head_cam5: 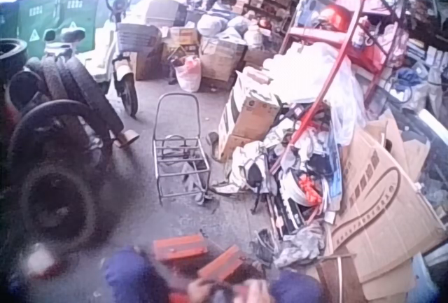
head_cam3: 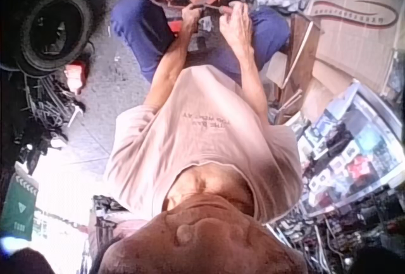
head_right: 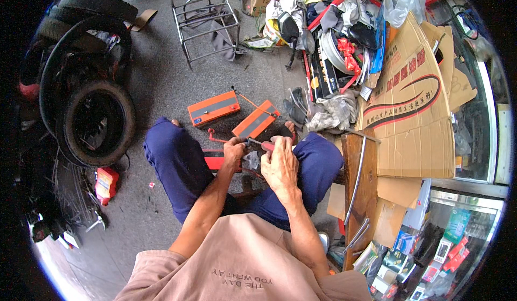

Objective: The person sits on the floor of a cluttered workshop and uses a screwdriver to manipulate screws on several small orange and red rectangular electronic devices. They repeatedly tighten and loosen screws on the casing of the devices, occasionally adjusting their position or the orientation of the objects.

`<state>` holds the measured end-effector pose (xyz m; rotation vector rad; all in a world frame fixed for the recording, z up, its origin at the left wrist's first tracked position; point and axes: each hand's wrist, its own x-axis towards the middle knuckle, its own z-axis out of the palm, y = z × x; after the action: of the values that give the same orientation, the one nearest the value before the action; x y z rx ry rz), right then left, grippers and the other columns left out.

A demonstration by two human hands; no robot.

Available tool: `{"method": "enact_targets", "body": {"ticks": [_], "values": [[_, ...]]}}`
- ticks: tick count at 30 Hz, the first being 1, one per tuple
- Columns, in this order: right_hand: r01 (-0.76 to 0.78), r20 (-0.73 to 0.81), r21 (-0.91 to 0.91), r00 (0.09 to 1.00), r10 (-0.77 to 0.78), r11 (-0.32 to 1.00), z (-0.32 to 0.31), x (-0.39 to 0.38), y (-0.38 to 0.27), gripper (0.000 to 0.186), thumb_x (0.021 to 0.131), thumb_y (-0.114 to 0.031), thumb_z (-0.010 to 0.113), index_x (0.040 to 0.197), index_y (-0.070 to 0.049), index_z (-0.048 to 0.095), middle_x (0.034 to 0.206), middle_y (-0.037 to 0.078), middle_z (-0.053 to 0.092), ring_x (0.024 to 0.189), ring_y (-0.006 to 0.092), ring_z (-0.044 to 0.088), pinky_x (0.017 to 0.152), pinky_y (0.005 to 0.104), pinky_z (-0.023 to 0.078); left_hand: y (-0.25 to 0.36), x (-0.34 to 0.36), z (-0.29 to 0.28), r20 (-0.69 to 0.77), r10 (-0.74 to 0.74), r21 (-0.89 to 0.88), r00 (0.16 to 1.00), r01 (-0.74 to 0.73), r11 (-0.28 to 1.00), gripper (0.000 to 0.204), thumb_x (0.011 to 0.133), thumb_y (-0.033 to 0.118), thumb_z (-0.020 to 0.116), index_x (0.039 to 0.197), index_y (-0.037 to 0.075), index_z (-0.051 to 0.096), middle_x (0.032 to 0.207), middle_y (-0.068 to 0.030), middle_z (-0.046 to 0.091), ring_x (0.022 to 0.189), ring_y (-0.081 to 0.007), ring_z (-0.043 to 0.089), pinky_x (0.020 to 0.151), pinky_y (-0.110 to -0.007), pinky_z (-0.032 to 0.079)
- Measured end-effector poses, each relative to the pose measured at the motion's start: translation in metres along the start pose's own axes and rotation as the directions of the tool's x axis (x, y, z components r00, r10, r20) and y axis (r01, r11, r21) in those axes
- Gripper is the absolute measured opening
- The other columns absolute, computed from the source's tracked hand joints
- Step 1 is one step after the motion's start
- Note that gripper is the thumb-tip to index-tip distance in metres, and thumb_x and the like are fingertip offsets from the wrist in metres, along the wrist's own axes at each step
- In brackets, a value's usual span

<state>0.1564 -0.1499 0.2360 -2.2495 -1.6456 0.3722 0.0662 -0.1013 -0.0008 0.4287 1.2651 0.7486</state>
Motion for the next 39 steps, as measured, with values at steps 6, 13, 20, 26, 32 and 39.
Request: {"method": "enact_targets", "body": {"ticks": [6,13,20,26,32,39], "values": [[-0.203,0.188,-0.179,0.953,0.236,0.963,-0.011,0.012,-0.018,0.038,0.092,-0.028,0.069,0.115,-0.002,0.053,0.103,0.022,0.064,0.092,0.0399,0.067,0.075,0.0492,0.053,0.004,0.005,-0.006,0.069,-0.058,-0.027,0.996,0.060,0.998,0.021,0.088,-0.003,0.059,0.107,-0.003,0.069,0.086,-0.0117,0.072,0.067,-0.0180,0.071,0.058,-0.029,0.059],[0.012,-0.051,0.005,0.999,-0.012,1.000,0.005,0.001,-0.002,0.031,0.086,-0.015,0.070,0.111,-0.004,0.055,0.105,0.019,0.062,0.093,0.0403,0.066,0.078,0.0479,0.053,0.010,-0.001,-0.007,0.113,-0.052,-0.045,0.992,0.058,0.997,0.020,0.089,-0.002,0.059,0.106,-0.005,0.068,0.088,-0.0121,0.072,0.071,-0.0188,0.072,0.059,-0.031,0.061],[-0.145,-0.057,-0.164,0.989,0.137,0.976,0.002,0.000,-0.008,0.032,0.096,-0.034,0.067,0.103,-0.004,0.061,0.077,0.023,0.070,0.076,0.0443,0.069,0.068,0.0524,0.051,0.004,-0.001,-0.002,0.052,-0.004,-0.060,0.999,0.007,0.998,0.022,0.083,-0.002,0.064,0.103,-0.008,0.072,0.083,-0.0124,0.072,0.066,-0.0174,0.070,0.056,-0.031,0.059],[0.182,-0.010,-0.132,0.983,-0.185,0.974,0.001,0.002,-0.003,0.032,0.088,-0.018,0.071,0.113,-0.002,0.057,0.103,0.022,0.067,0.094,0.0403,0.067,0.077,0.0465,0.054,0.006,-0.008,-0.001,0.038,0.022,0.111,0.999,-0.026,0.994,0.025,0.084,-0.002,0.065,0.107,-0.007,0.072,0.086,-0.0135,0.073,0.073,-0.0188,0.072,0.061,-0.032,0.061],[0.030,0.057,-0.180,0.998,-0.020,0.983,-0.005,0.011,0.008,0.036,0.090,-0.029,0.072,0.111,-0.004,0.058,0.103,0.020,0.068,0.089,0.0402,0.068,0.073,0.0472,0.053,0.008,-0.010,0.002,0.032,0.034,0.078,0.999,-0.036,0.996,0.027,0.083,-0.001,0.066,0.109,-0.007,0.071,0.085,-0.0146,0.073,0.072,-0.0193,0.072,0.061,-0.032,0.061],[0.089,-0.079,-0.004,0.993,-0.089,0.996,-0.014,0.001,0.007,0.029,0.088,-0.008,0.070,0.114,0.001,0.061,0.105,0.022,0.066,0.093,0.0392,0.067,0.081,0.0431,0.054,0.005,-0.011,0.004,0.056,0.043,-0.028,0.998,-0.041,0.999,0.029,0.081,-0.002,0.064,0.108,-0.010,0.071,0.086,-0.0145,0.073,0.072,-0.0198,0.072,0.064,-0.030,0.060]]}}
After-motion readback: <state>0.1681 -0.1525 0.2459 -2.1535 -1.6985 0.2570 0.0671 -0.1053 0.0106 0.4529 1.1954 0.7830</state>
